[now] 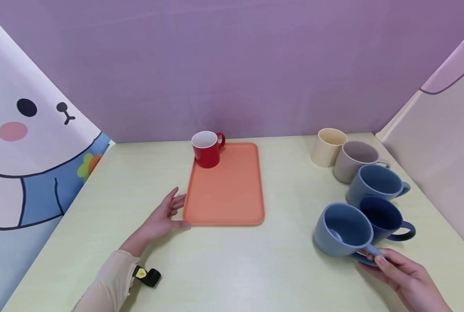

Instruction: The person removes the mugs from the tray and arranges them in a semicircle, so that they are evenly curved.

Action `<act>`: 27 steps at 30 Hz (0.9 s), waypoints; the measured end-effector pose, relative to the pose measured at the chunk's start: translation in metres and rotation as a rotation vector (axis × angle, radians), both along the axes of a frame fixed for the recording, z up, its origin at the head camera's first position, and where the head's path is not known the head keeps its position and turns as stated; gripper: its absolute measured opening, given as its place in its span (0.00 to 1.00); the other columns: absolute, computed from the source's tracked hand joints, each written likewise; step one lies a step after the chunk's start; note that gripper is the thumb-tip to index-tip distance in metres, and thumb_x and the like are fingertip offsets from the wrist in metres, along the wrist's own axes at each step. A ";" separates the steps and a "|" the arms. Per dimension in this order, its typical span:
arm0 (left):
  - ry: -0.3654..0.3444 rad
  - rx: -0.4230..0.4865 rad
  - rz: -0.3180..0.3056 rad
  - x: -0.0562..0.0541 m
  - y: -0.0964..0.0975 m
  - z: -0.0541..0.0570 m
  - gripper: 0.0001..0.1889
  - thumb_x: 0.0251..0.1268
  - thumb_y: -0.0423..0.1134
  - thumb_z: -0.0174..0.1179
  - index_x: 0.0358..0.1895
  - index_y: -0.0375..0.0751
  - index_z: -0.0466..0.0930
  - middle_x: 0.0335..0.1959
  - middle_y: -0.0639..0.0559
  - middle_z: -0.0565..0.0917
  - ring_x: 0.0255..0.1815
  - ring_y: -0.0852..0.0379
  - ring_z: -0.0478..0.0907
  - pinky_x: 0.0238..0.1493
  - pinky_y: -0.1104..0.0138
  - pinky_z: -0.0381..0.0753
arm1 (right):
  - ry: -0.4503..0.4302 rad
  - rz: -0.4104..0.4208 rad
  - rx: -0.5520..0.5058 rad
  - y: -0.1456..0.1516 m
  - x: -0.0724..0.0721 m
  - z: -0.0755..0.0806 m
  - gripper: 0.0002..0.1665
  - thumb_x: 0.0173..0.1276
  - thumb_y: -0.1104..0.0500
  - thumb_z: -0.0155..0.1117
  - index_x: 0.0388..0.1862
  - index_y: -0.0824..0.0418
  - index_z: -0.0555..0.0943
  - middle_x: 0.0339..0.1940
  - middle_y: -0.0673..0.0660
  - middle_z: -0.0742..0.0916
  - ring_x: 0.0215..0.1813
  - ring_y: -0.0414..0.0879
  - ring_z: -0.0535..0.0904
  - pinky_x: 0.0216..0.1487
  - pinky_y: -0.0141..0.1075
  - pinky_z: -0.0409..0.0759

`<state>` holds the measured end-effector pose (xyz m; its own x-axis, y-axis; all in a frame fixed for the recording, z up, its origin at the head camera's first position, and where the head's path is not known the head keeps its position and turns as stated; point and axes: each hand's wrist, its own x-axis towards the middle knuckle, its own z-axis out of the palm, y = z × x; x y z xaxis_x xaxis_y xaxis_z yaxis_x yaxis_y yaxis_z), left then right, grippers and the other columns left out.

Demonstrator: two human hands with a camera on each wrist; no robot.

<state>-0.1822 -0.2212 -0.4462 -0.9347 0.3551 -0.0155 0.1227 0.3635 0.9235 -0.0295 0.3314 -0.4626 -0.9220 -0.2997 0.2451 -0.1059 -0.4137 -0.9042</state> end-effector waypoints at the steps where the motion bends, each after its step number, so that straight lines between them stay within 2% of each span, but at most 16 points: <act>1: 0.000 0.003 0.002 0.000 0.000 0.000 0.57 0.54 0.24 0.70 0.78 0.27 0.34 0.74 0.29 0.59 0.73 0.32 0.59 0.69 0.40 0.55 | -0.002 -0.001 0.005 0.000 -0.001 0.000 0.29 0.76 0.80 0.30 0.62 0.72 0.77 0.61 0.58 0.84 0.61 0.47 0.81 0.54 0.38 0.80; 4: 0.003 0.002 0.000 0.001 -0.001 0.000 0.57 0.55 0.24 0.70 0.78 0.27 0.34 0.75 0.29 0.59 0.73 0.32 0.59 0.70 0.40 0.55 | 0.010 0.017 0.000 0.001 -0.002 -0.001 0.30 0.76 0.80 0.29 0.63 0.72 0.76 0.61 0.58 0.84 0.62 0.47 0.80 0.55 0.39 0.80; 9: -0.001 0.006 -0.001 0.002 -0.001 0.001 0.57 0.55 0.25 0.70 0.78 0.28 0.34 0.75 0.29 0.59 0.74 0.33 0.59 0.70 0.40 0.55 | 0.054 0.100 -0.050 0.005 -0.006 -0.001 0.32 0.75 0.81 0.24 0.66 0.73 0.73 0.64 0.60 0.81 0.65 0.48 0.77 0.58 0.40 0.77; 13: 0.002 0.004 0.003 0.002 -0.002 0.000 0.57 0.55 0.25 0.71 0.78 0.28 0.34 0.75 0.30 0.59 0.74 0.33 0.59 0.70 0.40 0.55 | 0.030 0.159 -0.053 0.009 -0.008 0.001 0.34 0.76 0.80 0.22 0.67 0.72 0.72 0.66 0.58 0.80 0.65 0.49 0.77 0.60 0.39 0.76; 16: 0.005 0.001 0.004 0.001 -0.002 -0.001 0.57 0.55 0.25 0.71 0.78 0.28 0.34 0.75 0.30 0.59 0.74 0.33 0.59 0.70 0.40 0.55 | -0.042 0.106 0.104 0.015 -0.007 0.008 0.32 0.78 0.78 0.27 0.64 0.65 0.77 0.62 0.51 0.83 0.61 0.44 0.80 0.56 0.35 0.79; 19: 0.008 -0.002 0.000 0.001 -0.002 -0.001 0.57 0.55 0.24 0.71 0.78 0.28 0.34 0.75 0.30 0.59 0.73 0.33 0.59 0.70 0.41 0.56 | -0.073 -0.019 0.334 0.022 -0.004 0.018 0.30 0.78 0.77 0.35 0.59 0.58 0.81 0.56 0.44 0.84 0.54 0.38 0.83 0.48 0.32 0.82; 22: 0.003 -0.001 0.005 0.001 -0.001 -0.001 0.57 0.54 0.24 0.70 0.78 0.28 0.34 0.75 0.30 0.59 0.73 0.33 0.59 0.70 0.41 0.56 | -0.033 -0.135 0.525 0.028 -0.004 0.029 0.27 0.77 0.77 0.39 0.59 0.57 0.81 0.54 0.43 0.85 0.51 0.37 0.84 0.43 0.31 0.83; 25: -0.003 -0.006 0.009 0.002 -0.001 0.000 0.57 0.55 0.24 0.70 0.78 0.28 0.34 0.75 0.30 0.59 0.73 0.33 0.59 0.70 0.41 0.56 | 0.020 -0.159 0.559 0.032 -0.005 0.038 0.26 0.76 0.78 0.39 0.60 0.60 0.78 0.54 0.46 0.86 0.51 0.38 0.85 0.42 0.31 0.83; 27: -0.006 -0.006 0.012 0.003 0.000 0.001 0.57 0.55 0.24 0.70 0.78 0.28 0.34 0.75 0.30 0.59 0.74 0.33 0.59 0.70 0.40 0.55 | 0.086 -0.144 0.499 0.033 -0.008 0.042 0.27 0.74 0.81 0.37 0.61 0.65 0.76 0.55 0.50 0.87 0.52 0.41 0.85 0.43 0.32 0.83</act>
